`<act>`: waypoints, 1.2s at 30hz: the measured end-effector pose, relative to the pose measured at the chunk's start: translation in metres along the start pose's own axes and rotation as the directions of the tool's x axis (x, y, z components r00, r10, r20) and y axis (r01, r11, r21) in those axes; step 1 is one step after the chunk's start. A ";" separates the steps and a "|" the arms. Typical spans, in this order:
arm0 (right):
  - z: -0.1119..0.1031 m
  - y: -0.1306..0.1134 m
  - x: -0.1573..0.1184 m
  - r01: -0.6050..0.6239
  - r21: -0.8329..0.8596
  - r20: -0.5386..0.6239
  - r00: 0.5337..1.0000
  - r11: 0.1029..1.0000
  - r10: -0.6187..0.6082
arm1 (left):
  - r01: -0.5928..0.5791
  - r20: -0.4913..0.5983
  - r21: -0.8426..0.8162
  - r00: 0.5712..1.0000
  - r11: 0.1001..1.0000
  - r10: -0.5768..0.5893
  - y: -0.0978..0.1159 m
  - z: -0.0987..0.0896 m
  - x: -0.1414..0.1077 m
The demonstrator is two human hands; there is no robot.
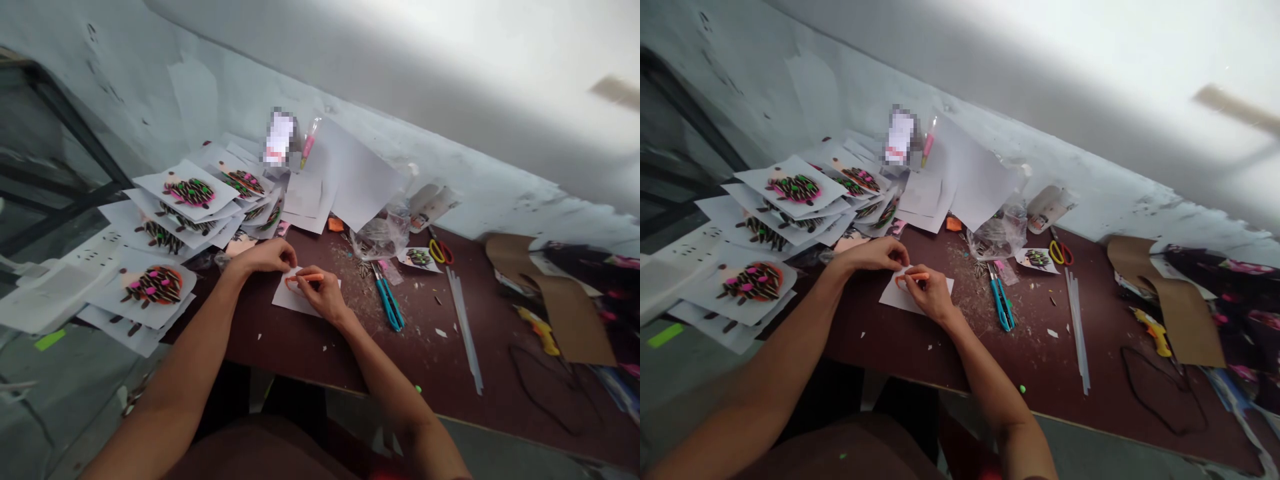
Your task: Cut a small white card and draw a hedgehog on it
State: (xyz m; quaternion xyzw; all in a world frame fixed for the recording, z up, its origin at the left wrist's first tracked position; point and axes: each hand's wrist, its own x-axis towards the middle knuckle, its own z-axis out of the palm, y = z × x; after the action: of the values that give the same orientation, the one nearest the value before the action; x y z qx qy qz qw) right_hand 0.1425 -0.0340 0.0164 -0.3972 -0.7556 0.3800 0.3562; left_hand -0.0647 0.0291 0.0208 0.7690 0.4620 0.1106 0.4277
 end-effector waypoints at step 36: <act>-0.007 -0.003 0.001 -0.039 0.022 0.057 0.998 0.999 0.037 | -0.016 -0.014 -0.039 1.000 0.999 0.016 -0.003 0.002 0.000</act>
State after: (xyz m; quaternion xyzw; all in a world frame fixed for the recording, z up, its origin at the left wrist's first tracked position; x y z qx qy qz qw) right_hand 0.1468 -0.0324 0.0228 -0.3964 -0.7533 0.4065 0.3320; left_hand -0.0654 0.0287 0.0171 0.7634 0.4565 0.1282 0.4387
